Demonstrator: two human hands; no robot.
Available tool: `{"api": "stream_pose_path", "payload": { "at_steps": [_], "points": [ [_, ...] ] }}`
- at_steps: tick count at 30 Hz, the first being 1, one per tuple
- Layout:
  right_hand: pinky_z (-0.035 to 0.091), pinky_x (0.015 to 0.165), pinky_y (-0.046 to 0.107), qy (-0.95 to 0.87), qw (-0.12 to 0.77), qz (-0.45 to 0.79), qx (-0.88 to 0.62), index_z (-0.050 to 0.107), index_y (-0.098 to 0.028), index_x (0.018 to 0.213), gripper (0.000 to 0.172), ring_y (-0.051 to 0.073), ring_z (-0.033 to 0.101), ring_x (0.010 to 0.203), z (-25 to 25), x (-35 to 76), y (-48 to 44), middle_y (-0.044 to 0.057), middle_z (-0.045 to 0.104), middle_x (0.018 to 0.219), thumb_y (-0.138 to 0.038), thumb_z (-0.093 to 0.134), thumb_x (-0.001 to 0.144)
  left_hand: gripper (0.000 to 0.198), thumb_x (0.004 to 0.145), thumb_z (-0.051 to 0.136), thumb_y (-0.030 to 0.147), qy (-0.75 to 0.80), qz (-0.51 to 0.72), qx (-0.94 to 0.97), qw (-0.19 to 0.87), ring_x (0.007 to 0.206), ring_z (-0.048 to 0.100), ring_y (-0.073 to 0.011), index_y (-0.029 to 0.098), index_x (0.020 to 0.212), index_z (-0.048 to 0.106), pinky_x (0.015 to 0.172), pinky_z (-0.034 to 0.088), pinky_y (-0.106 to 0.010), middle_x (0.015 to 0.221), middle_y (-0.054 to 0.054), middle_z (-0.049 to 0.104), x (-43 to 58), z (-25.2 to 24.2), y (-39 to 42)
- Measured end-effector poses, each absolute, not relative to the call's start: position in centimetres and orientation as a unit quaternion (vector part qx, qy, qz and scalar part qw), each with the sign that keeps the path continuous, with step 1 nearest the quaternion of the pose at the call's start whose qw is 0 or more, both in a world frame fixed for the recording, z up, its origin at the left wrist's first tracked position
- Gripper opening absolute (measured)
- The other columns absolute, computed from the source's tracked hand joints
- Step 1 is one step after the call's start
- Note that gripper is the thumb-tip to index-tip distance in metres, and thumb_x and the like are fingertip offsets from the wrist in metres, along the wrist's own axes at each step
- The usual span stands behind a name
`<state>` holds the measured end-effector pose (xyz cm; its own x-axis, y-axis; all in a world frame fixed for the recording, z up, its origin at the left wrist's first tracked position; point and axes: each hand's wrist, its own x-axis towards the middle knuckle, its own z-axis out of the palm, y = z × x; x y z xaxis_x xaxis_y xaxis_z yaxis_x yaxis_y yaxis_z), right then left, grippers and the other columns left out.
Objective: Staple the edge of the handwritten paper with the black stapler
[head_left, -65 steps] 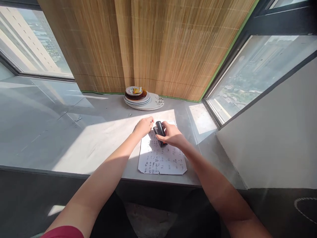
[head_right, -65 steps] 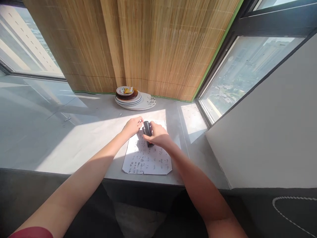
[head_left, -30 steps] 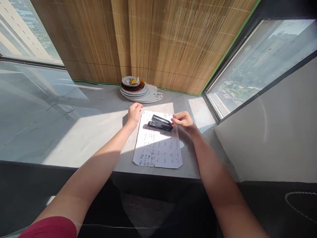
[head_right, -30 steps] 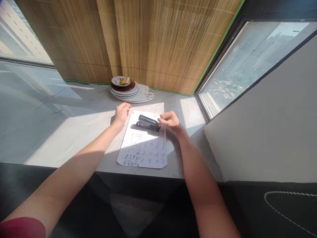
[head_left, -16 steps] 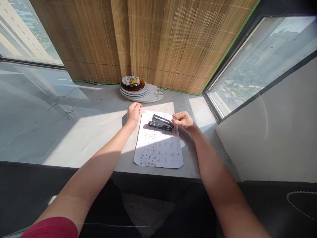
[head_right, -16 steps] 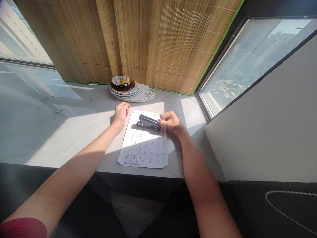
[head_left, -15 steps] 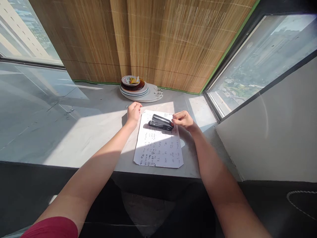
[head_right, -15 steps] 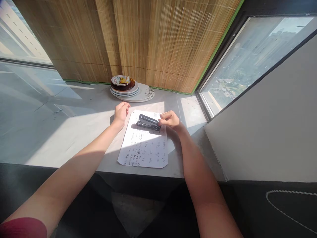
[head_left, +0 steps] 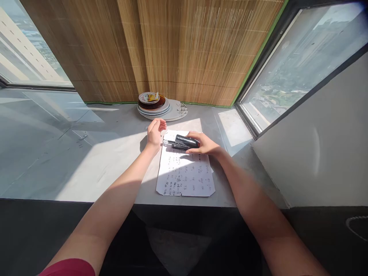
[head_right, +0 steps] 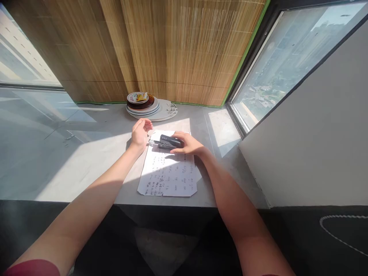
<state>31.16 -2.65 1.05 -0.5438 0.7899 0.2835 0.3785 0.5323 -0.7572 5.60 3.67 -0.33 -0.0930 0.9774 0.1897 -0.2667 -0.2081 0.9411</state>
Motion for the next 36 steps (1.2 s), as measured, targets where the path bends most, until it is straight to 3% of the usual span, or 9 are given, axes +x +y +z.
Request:
{"api": "stream_pose_path", "payload": {
  "at_steps": [3,6,9,14,21,28,33,36],
  "points": [
    [0.046,0.075,0.035,-0.826,0.315,0.308,-0.350,0.072,-0.022,0.099,0.021,0.019,0.058,0.081,1.2,30.6,-3.0,0.003,0.068,0.092,-0.042,0.079,0.094,0.025,0.106,0.059,0.041,0.361,0.623,0.430,0.545,0.104,0.074,-0.0205,0.021,0.093,0.068,0.097,0.059,-0.033,0.106,-0.010,0.076,5.8,0.2,3.4],
    [0.048,0.077,0.037,-0.794,0.418,0.218,-0.384,0.075,-0.024,0.106,0.016,0.021,0.057,0.083,1.5,30.6,-3.4,0.004,0.065,0.095,-0.038,0.074,0.098,0.025,0.110,0.055,0.039,0.334,0.588,0.389,0.625,0.120,0.075,-0.0260,0.020,0.101,0.069,0.108,0.059,-0.042,0.123,-0.015,0.078,5.9,0.4,3.1],
    [0.051,0.083,0.043,-0.744,0.496,0.063,-0.444,0.078,-0.030,0.123,0.024,0.025,0.058,0.092,1.4,30.9,-3.4,0.007,0.063,0.102,-0.032,0.071,0.101,0.035,0.113,0.053,0.046,0.308,0.524,0.378,0.698,0.130,0.074,-0.0330,0.017,0.108,0.072,0.116,0.057,-0.051,0.135,-0.020,0.076,5.9,0.5,2.9],
    [0.048,0.095,0.051,-0.786,0.409,-0.094,-0.454,0.076,-0.046,0.137,0.044,0.030,0.055,0.099,0.3,31.0,-2.4,0.007,0.064,0.103,-0.022,0.070,0.101,0.046,0.112,0.055,0.056,0.300,0.470,0.373,0.742,0.138,0.071,-0.0372,0.014,0.111,0.075,0.122,0.056,-0.054,0.130,-0.024,0.079,5.8,0.8,2.7],
    [0.041,0.105,0.055,-0.832,0.319,-0.130,-0.435,0.073,-0.050,0.136,0.051,0.029,0.053,0.106,0.2,30.5,-2.1,0.006,0.067,0.116,-0.013,0.059,0.104,0.025,0.111,0.056,0.025,0.300,0.484,0.360,0.740,0.141,0.070,-0.0303,0.014,0.108,0.078,0.129,0.053,-0.046,0.128,-0.018,0.081,6.0,0.7,2.9],
    [0.041,0.110,0.056,-0.839,0.304,-0.120,-0.434,0.069,-0.051,0.139,0.053,0.030,0.053,0.109,0.6,30.2,-2.5,0.005,0.068,0.119,-0.015,0.066,0.101,0.025,0.108,0.056,0.017,0.296,0.493,0.389,0.720,0.144,0.068,-0.0299,0.015,0.107,0.081,0.132,0.049,-0.046,0.129,-0.017,0.081,5.9,0.1,3.3],
    [0.042,0.105,0.058,-0.789,0.366,-0.129,-0.476,0.073,-0.049,0.135,0.052,0.032,0.054,0.107,0.5,29.7,-2.3,0.007,0.068,0.114,-0.013,0.070,0.097,0.022,0.100,0.061,0.008,0.313,0.492,0.391,0.712,0.146,0.067,-0.0285,0.016,0.110,0.078,0.134,0.046,-0.046,0.130,-0.016,0.081,5.8,-0.1,3.4],
    [0.047,0.091,0.052,-0.721,0.461,-0.103,-0.507,0.078,-0.035,0.119,0.026,0.031,0.055,0.097,0.6,30.4,-2.1,0.009,0.064,0.100,-0.024,0.072,0.096,0.032,0.097,0.059,0.003,0.327,0.519,0.364,0.701,0.146,0.067,-0.0269,0.016,0.121,0.076,0.134,0.046,-0.044,0.133,-0.016,0.079,5.8,-0.2,3.6]
  ]
}}
